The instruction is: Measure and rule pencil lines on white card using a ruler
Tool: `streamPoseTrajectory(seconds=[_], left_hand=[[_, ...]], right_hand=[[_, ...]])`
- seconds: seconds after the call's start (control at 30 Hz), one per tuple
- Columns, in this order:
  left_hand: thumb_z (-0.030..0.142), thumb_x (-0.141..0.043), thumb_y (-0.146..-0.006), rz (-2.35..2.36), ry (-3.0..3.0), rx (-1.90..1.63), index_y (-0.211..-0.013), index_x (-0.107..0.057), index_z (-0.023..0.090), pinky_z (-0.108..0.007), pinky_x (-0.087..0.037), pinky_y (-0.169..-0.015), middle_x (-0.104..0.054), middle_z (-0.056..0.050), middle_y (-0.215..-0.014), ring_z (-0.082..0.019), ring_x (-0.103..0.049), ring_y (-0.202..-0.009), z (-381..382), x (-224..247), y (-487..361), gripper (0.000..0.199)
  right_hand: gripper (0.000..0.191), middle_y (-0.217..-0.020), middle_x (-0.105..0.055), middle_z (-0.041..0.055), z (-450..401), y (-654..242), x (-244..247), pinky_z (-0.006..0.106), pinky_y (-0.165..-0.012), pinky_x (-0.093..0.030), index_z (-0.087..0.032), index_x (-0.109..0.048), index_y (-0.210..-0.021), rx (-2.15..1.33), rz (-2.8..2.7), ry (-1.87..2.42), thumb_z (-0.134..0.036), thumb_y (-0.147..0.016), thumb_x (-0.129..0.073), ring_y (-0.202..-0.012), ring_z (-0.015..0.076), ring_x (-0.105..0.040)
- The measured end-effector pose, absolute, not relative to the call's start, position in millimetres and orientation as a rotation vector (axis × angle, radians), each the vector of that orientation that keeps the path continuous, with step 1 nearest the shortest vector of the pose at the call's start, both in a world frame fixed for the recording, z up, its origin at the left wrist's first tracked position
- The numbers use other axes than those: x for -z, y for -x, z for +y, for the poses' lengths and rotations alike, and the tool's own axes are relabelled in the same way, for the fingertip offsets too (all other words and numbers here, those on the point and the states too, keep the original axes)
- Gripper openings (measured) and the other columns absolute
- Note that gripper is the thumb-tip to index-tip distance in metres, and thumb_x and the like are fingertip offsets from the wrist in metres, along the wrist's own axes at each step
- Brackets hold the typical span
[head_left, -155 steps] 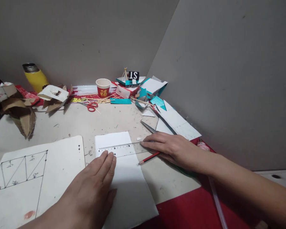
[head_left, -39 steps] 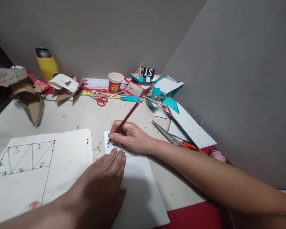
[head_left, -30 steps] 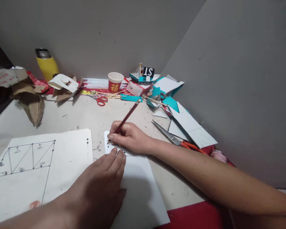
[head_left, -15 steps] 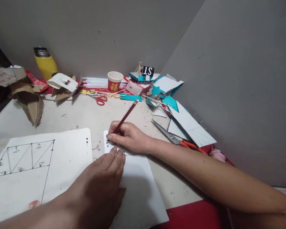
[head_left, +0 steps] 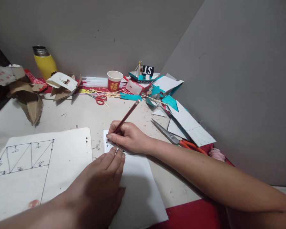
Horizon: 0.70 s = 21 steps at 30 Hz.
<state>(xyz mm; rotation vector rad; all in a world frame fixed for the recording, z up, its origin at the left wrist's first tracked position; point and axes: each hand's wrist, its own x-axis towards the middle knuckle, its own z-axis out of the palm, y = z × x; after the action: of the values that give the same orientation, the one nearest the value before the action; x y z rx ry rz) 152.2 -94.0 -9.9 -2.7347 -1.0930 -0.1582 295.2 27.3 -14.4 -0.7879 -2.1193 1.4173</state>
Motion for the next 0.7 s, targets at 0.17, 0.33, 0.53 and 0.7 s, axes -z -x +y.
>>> streamPoseTrajectory(seconds=[0.17, 0.33, 0.53, 0.7], left_hand=[[0.037, -0.049, -0.087, -1.096, 2.681, 0.223, -0.122, -0.064, 0.000, -0.040, -0.045, -0.100, -0.061, -0.022, -0.131, -0.033, -0.058, -0.120, -95.0, 12.1, -152.5, 0.052], [0.037, -0.042, -0.091, -1.110, 2.730, 0.138, -0.125, -0.061, -0.002, -0.042, -0.043, -0.100, -0.058, -0.024, -0.133, -0.033, -0.057, -0.121, -94.9, 11.7, -152.1, 0.054], [0.037, -0.043, -0.091, -1.093, 2.716, 0.156, -0.125, -0.060, -0.003, -0.042, -0.040, -0.102, -0.059, -0.024, -0.133, -0.033, -0.055, -0.123, -95.7, 12.1, -152.4, 0.055], [0.039, -0.052, -0.085, -1.075, 2.659, 0.240, -0.121, -0.064, 0.000, -0.040, -0.039, -0.102, -0.062, -0.022, -0.130, -0.033, -0.057, -0.120, -95.2, 13.4, -153.5, 0.054]], right_hand=[[0.012, -0.062, -0.048, -0.0048, 26.1, -294.6, 13.7, 0.024, -0.055, -0.037, -0.018, -0.052, -0.077, -1.337, -2.150, 0.807, -0.025, -0.087, -0.056, -0.059, 0.0104, -0.045], [0.014, -0.061, -0.047, -0.0054, 26.2, -294.7, 14.9, 0.023, -0.053, -0.036, -0.018, -0.052, -0.078, -1.410, -2.115, 0.805, -0.027, -0.086, -0.058, -0.056, 0.0099, -0.044], [0.013, -0.064, -0.049, -0.0045, 26.0, -294.6, 14.8, 0.023, -0.055, -0.037, -0.018, -0.052, -0.077, -1.322, -2.137, 0.801, -0.025, -0.086, -0.057, -0.059, 0.0100, -0.045], [0.014, -0.061, -0.048, -0.0051, 26.0, -294.8, 15.4, 0.023, -0.053, -0.037, -0.018, -0.052, -0.078, -1.372, -2.141, 0.804, -0.027, -0.086, -0.057, -0.057, 0.0103, -0.045]])
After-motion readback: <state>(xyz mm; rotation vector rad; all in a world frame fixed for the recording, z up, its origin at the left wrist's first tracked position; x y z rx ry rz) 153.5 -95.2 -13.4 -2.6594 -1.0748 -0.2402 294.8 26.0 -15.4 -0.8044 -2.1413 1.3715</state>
